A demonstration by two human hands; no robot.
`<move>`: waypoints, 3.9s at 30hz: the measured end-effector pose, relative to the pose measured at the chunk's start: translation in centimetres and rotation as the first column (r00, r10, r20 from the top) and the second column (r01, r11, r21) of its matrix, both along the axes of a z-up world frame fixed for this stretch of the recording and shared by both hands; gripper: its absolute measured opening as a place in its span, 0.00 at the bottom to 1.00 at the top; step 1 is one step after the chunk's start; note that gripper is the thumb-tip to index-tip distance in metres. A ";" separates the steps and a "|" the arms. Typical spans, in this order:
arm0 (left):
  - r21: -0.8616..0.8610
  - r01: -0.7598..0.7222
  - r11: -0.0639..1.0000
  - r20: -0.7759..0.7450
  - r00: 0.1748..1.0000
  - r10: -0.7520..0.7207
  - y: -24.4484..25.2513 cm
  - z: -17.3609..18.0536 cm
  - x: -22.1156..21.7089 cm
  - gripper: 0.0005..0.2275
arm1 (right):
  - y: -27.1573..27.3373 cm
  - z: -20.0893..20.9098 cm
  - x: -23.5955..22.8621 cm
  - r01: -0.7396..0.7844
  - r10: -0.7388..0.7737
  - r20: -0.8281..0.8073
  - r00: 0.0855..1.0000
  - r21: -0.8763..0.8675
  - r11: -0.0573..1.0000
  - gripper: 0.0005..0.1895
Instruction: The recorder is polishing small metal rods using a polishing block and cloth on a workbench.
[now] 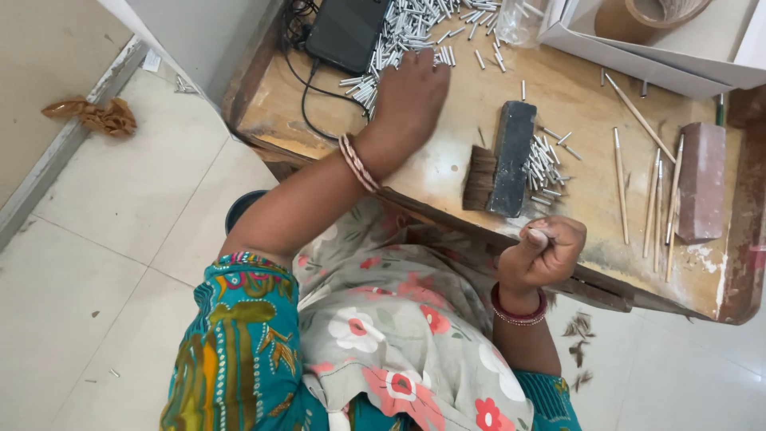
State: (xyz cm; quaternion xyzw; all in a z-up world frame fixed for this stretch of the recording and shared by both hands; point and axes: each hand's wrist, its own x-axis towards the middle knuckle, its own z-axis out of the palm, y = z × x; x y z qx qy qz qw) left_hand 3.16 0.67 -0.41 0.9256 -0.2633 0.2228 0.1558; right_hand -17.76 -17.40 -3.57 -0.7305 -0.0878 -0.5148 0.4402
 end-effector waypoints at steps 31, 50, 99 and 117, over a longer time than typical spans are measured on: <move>-0.883 -0.434 -0.178 0.107 0.184 -0.977 -4.9 -0.7 -16.1 0.07 | 2.4 1.8 0.2 -0.259 0.258 0.060 0.964 0.414 0.873 0.19; -0.893 -0.436 -0.114 0.050 0.156 -0.986 -3.0 0.8 -18.3 0.07 | 0.7 6.1 -3.3 0.186 -0.189 0.030 0.982 -0.374 0.908 0.12; -0.502 0.468 0.728 -0.274 0.712 -0.647 -1.0 0.1 -9.8 0.43 | -2.8 4.5 0.6 -0.146 -0.001 -0.532 0.847 -0.235 0.961 0.09; -0.749 0.138 0.648 -0.121 0.933 -0.339 1.1 -1.3 -11.9 0.23 | 1.1 5.0 1.9 -0.033 -0.414 -0.333 0.847 -0.810 0.585 0.04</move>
